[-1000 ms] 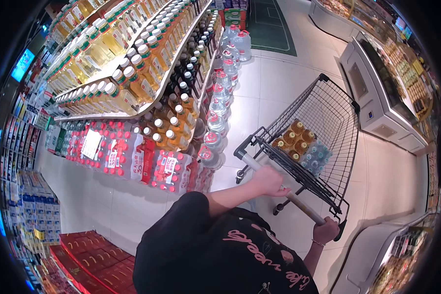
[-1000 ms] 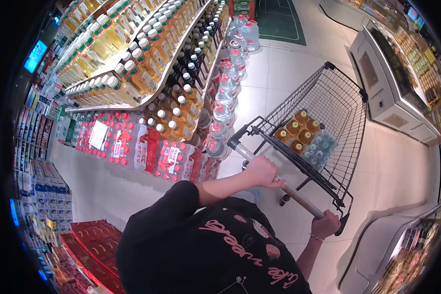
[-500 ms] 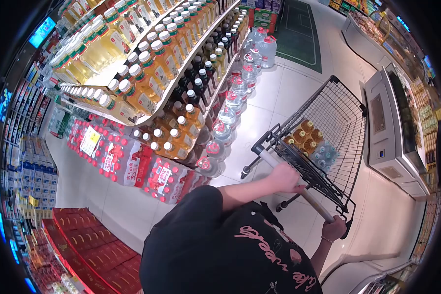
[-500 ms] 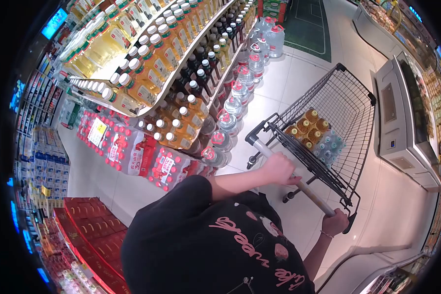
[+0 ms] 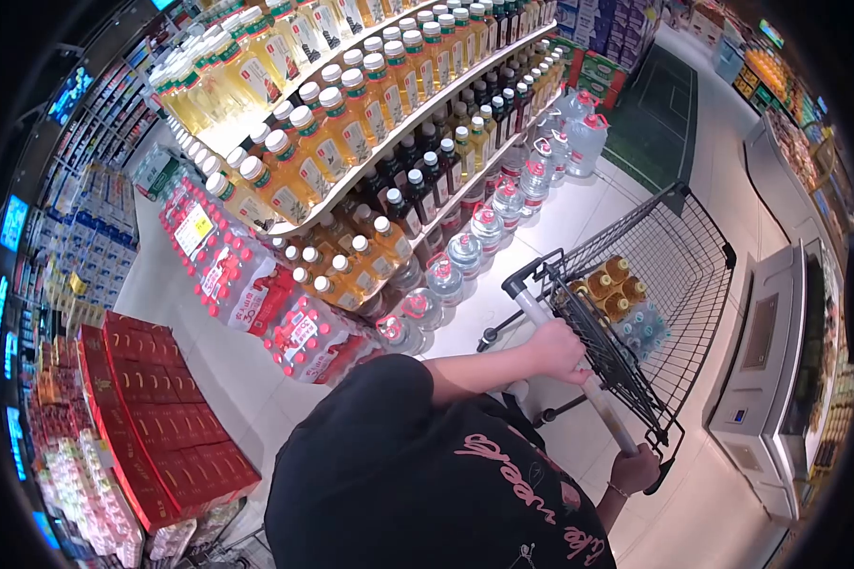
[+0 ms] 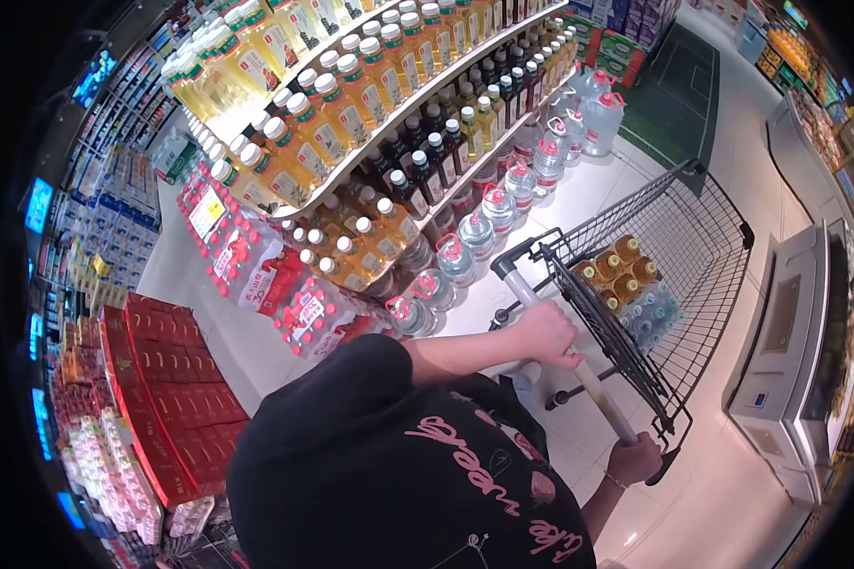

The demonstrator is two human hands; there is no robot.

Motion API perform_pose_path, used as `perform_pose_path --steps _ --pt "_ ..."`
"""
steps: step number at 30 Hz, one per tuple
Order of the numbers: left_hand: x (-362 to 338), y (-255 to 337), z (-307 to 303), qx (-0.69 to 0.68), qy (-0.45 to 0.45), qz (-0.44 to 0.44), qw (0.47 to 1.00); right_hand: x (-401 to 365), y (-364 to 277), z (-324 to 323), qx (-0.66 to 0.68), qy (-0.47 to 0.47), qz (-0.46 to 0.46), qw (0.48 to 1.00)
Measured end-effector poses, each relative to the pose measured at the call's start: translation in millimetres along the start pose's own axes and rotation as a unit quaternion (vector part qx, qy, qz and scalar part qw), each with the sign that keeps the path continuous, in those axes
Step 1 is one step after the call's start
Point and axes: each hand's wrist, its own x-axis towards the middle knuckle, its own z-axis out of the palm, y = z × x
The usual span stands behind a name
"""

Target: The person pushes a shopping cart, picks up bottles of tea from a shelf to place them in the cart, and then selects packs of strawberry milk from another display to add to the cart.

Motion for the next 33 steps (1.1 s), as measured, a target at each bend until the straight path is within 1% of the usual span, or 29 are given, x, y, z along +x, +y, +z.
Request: perform_pose_path --steps 3,4,7,10,11,14,16,17,19,20,21,22,24,25,26,28,30,33 --pt "32.0 -17.0 2.5 0.015 -0.003 -0.029 0.999 45.9 -3.2 3.5 0.014 -0.004 -0.018 1.0" --pt "38.4 -18.6 -2.8 0.008 -0.007 -0.033 0.999 52.0 -3.5 -10.7 0.008 -0.011 -0.019 1.0" --pt "64.7 -34.4 2.0 0.018 -0.005 -0.05 0.999 92.0 -9.1 -9.6 0.013 -0.002 -0.055 0.998" --pt "89.0 -53.5 7.5 0.022 0.011 -0.05 0.998 130.5 -7.5 5.3 0.012 -0.011 -0.082 0.996" --pt "97.9 -64.6 4.2 0.017 0.003 -0.058 0.998 145.3 -13.9 2.3 0.012 -0.023 -0.096 0.995" --pt "120.0 -73.9 10.9 0.034 -0.001 -0.064 0.997 178.8 -16.8 11.7 0.018 -0.022 -0.104 0.994" --pt "136.1 -80.8 11.1 0.026 -0.005 -0.081 0.996 199.4 -18.0 20.7 0.033 0.007 -0.106 0.994" --pt "143.5 -86.9 14.4 0.029 -0.009 -0.074 0.997 210.1 -19.5 24.4 0.059 0.027 -0.106 0.992" --pt "160.0 -104.9 11.1 0.016 -0.015 -0.075 0.997 236.3 -31.5 21.6 0.077 0.038 -0.098 0.991" --pt "167.2 -112.2 10.7 0.015 -0.018 -0.078 0.997 248.4 -35.0 25.2 0.08 0.047 -0.11 0.99" --pt "174.2 -116.6 11.8 0.02 -0.016 -0.066 0.998 257.4 -35.7 29.1 0.082 0.053 -0.121 0.988" --pt "181.0 -122.5 13.4 0.02 -0.018 -0.057 0.998 267.0 -38.4 31.5 0.082 0.054 -0.112 0.989" --pt "191.9 -133.0 17.5 -0.002 0.001 -0.055 0.998 286.1 -43.3 35.3 0.095 0.074 -0.134 0.984" --pt "198.9 -140.6 18.1 -0.007 -0.005 -0.048 0.999 297.4 -47.8 35.6 0.099 0.081 -0.138 0.982" --pt "204.9 -145.8 20.0 -0.012 -0.011 -0.055 0.998 306.8 -48.8 39.8 0.097 0.081 -0.13 0.983" --pt "220.1 -157.7 22.7 -0.017 -0.017 -0.054 0.998 327.8 -52.9 49.7 0.108 0.096 -0.151 0.978" --pt "230.7 -166.9 25.3 -0.023 -0.015 -0.056 0.998 345.2 -58.5 55.3 0.115 0.094 -0.141 0.979" --pt "248.7 -183.7 32.1 -0.021 -0.01 -0.06 0.998 374.2 -69.9 58.2 0.122 0.095 -0.15 0.976"
